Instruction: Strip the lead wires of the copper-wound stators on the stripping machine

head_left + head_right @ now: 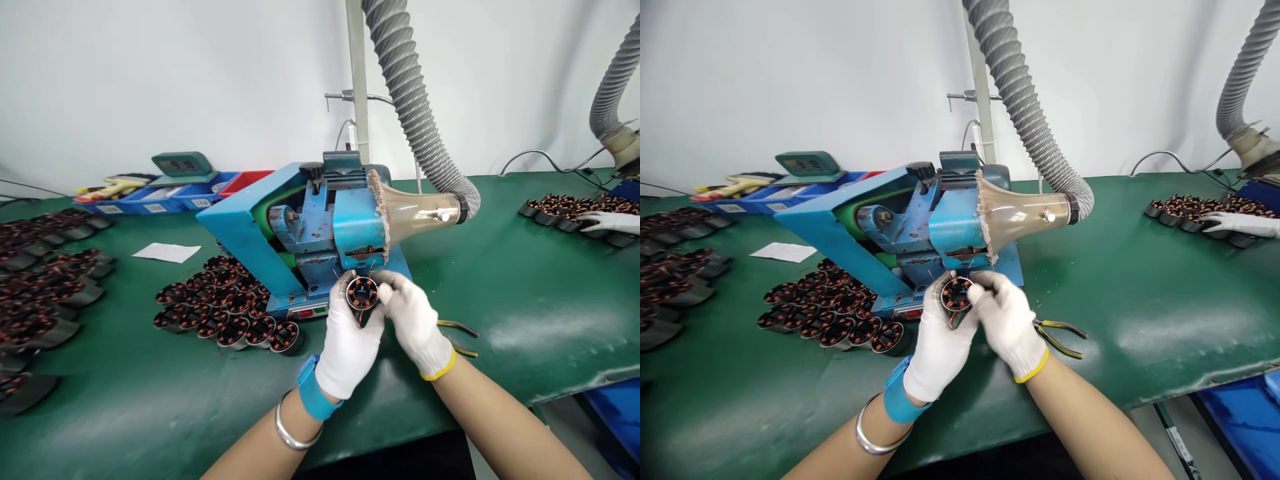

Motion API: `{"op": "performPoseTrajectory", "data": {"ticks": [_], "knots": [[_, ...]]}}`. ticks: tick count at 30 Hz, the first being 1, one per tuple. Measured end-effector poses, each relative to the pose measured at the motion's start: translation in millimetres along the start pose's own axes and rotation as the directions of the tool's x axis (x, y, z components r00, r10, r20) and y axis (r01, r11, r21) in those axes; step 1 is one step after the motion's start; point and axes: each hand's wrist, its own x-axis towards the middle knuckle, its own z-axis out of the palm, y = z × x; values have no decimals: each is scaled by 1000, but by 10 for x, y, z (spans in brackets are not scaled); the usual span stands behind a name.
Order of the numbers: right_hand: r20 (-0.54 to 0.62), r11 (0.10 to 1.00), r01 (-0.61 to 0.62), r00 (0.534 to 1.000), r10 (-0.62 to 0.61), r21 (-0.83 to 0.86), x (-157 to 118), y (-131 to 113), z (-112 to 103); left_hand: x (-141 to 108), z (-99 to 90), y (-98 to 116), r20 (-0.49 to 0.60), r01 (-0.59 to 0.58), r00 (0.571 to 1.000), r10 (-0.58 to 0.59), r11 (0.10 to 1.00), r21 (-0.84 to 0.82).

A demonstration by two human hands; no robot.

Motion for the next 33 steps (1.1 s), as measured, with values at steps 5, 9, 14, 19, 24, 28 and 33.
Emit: {"op": "performPoseTrajectory", "data": {"ticks": [5,9,14,19,24,28,33], "knots": [[114,983,127,987,-113,-132,-15,-42,100,151,-39,117,5,80,997,-80,997,-18],[96,984,114,990,-102,-133,74,-119,164,298,-55,190,-11,60,998,-60,998,-35],[78,996,82,994,-79,-41,87,-161,207,357,-56,247,-15,37,999,-37,999,32],[77,994,57,995,-65,96,91,-150,213,382,-41,250,-3,17,1000,-17,996,84],[26,994,99,995,-100,40,35,-110,205,355,-16,180,6,10,1000,-11,997,80],[46,979,125,992,-119,-163,-172,-90,164,123,-135,180,-14,-39,999,41,990,136],[342,912,304,918,-202,-276,-395,-122,90,-422,-691,77,-95,39,995,-17,970,240]]}}
